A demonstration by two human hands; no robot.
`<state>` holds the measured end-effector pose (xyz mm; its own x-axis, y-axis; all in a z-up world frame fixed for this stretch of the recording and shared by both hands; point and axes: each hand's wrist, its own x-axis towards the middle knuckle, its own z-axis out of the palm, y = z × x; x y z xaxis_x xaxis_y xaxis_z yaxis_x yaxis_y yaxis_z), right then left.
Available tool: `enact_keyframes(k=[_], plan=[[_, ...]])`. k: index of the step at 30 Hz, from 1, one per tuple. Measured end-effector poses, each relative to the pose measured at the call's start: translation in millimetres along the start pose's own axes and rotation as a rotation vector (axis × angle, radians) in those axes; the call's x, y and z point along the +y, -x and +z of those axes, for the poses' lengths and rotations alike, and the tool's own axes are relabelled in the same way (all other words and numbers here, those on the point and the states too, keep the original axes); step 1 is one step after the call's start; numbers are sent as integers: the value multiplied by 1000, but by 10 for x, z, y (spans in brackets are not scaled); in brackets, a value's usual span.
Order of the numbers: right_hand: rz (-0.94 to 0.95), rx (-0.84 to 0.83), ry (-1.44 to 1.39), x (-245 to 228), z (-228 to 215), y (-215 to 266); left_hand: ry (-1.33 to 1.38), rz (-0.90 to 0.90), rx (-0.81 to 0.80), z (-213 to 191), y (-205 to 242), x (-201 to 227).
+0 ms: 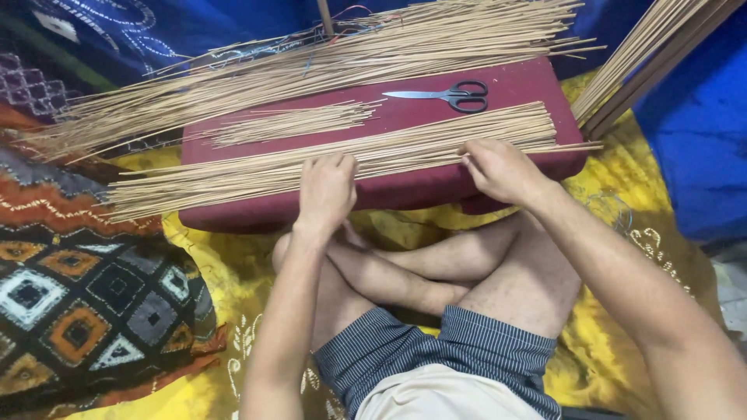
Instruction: Aligning bundles of thin wooden sticks and cutting them to a uniform length using scissors.
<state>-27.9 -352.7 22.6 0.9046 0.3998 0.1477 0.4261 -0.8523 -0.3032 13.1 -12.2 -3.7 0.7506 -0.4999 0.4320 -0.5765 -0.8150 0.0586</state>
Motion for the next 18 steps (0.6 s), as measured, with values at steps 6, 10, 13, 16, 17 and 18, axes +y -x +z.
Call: enact_keyframes(k=[6, 10, 13, 16, 17, 18], plan=[[-37, 92, 4, 49, 100, -8, 68, -29, -61, -176, -34, 52], [-97, 125, 33, -121, 294, -154, 138, 42, -112, 43, -215, 359], [-121, 128, 58, -263, 252, -191, 196, 92, -111, 129, -286, 522], [-115, 120, -7, -118, 101, -115, 233, 39, -163, 179, -311, 426], [-79, 120, 0, 46, 83, -77, 235, 12, -168, 184, -312, 353], [-46, 119, 7, 207, 63, -47, 236, -17, -172, 186, -309, 274]])
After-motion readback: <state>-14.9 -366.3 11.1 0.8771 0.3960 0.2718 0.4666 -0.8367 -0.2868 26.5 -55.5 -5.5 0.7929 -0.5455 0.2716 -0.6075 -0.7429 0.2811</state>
